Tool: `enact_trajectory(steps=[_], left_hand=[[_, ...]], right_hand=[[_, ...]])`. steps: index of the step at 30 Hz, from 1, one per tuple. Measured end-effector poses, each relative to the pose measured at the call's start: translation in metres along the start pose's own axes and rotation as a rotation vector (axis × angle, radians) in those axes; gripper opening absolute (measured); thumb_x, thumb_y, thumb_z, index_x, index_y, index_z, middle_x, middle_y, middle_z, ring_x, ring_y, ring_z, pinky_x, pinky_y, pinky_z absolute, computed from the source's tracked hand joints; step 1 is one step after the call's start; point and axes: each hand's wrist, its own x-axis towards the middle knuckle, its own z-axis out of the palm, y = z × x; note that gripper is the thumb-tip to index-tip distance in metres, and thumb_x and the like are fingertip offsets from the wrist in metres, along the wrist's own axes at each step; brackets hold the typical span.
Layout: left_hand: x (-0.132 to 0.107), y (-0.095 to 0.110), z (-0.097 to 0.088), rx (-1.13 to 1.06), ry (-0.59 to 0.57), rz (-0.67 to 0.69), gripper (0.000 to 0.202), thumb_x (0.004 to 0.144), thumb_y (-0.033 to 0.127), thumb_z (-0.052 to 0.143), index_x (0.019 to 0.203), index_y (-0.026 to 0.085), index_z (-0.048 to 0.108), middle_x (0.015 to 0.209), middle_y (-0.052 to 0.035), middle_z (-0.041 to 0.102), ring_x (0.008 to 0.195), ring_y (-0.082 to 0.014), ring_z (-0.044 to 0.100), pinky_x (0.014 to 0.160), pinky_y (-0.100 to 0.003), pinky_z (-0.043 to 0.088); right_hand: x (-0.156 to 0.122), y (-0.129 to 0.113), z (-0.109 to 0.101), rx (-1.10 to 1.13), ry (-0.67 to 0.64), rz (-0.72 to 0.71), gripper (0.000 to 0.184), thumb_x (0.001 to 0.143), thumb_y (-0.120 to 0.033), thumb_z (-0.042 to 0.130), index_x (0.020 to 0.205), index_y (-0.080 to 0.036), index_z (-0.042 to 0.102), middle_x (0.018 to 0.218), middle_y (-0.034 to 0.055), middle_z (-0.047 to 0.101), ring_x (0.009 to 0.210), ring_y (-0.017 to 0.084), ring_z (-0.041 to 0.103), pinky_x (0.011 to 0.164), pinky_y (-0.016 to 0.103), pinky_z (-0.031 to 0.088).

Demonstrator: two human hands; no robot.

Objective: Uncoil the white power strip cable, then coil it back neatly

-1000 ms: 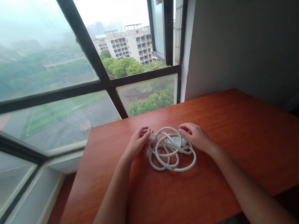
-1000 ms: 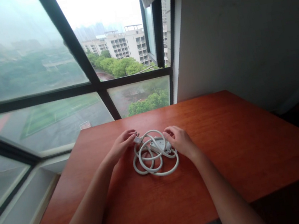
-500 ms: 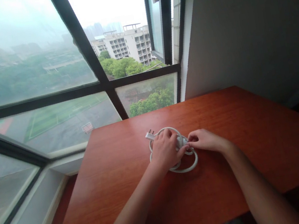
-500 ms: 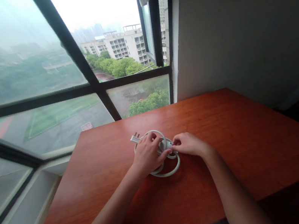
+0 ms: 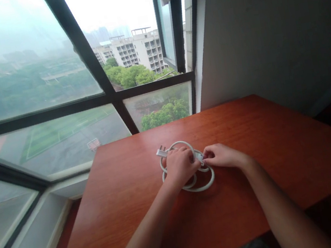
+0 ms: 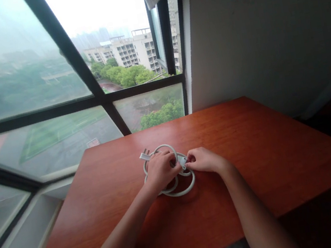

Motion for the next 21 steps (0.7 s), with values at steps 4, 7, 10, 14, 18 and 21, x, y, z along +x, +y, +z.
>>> enact_trajectory(steps=[4,7,10,14,18,21], left_hand=[[-0.006,-0.013,-0.002,-0.254,0.108,-0.034,0.014,0.078,0.026,0.06,0.066,0.019,0.059,0.073,-0.0027,0.06,0.069,-0.0165,0.053,0.065,-0.028,0.038],[-0.01,-0.021,-0.004,-0.421,0.203,-0.082,0.014,0.08,0.024,0.056,0.067,0.019,0.056,0.073,-0.0019,0.057,0.069,-0.0151,0.052,0.064,-0.026,0.039],[-0.011,-0.022,-0.003,-0.449,0.234,-0.099,0.014,0.079,0.024,0.057,0.066,0.018,0.055,0.07,-0.0013,0.055,0.067,-0.0147,0.05,0.063,-0.026,0.039],[-0.011,-0.02,0.0,-0.411,0.225,-0.091,0.012,0.077,0.023,0.059,0.067,0.018,0.057,0.072,-0.0018,0.055,0.069,-0.0153,0.05,0.065,-0.026,0.038],[-0.011,-0.019,0.002,-0.375,0.228,-0.105,0.012,0.077,0.024,0.059,0.068,0.018,0.056,0.073,-0.0018,0.056,0.068,-0.0148,0.05,0.064,-0.026,0.038],[-0.011,-0.018,0.003,-0.332,0.222,-0.105,0.011,0.077,0.024,0.058,0.068,0.019,0.055,0.073,-0.0017,0.056,0.07,-0.0153,0.05,0.065,-0.027,0.037]], right_hand=[[0.002,-0.001,0.0,0.108,0.031,-0.026,0.031,0.08,-0.044,0.059,0.071,-0.016,0.07,0.068,0.0041,0.07,0.064,0.017,0.061,0.056,0.024,0.04],[0.004,-0.003,0.001,0.236,0.046,-0.051,0.036,0.084,-0.045,0.054,0.074,-0.014,0.071,0.066,0.004,0.069,0.062,0.015,0.06,0.058,0.023,0.042],[0.005,-0.005,0.004,0.221,0.102,-0.028,0.03,0.079,-0.043,0.061,0.079,-0.015,0.071,0.071,0.0041,0.07,0.064,0.015,0.06,0.056,0.022,0.041],[0.003,-0.007,0.007,0.148,0.095,0.016,0.026,0.073,-0.04,0.067,0.081,-0.015,0.071,0.071,0.0036,0.069,0.063,0.014,0.058,0.051,0.021,0.037],[0.002,-0.008,0.007,0.226,-0.006,0.046,0.027,0.072,-0.037,0.067,0.084,-0.013,0.072,0.065,0.0036,0.068,0.056,0.014,0.057,0.048,0.021,0.036],[0.002,-0.008,0.01,0.275,-0.022,0.04,0.027,0.071,-0.037,0.067,0.081,-0.013,0.073,0.064,0.003,0.068,0.057,0.014,0.057,0.048,0.021,0.034]])
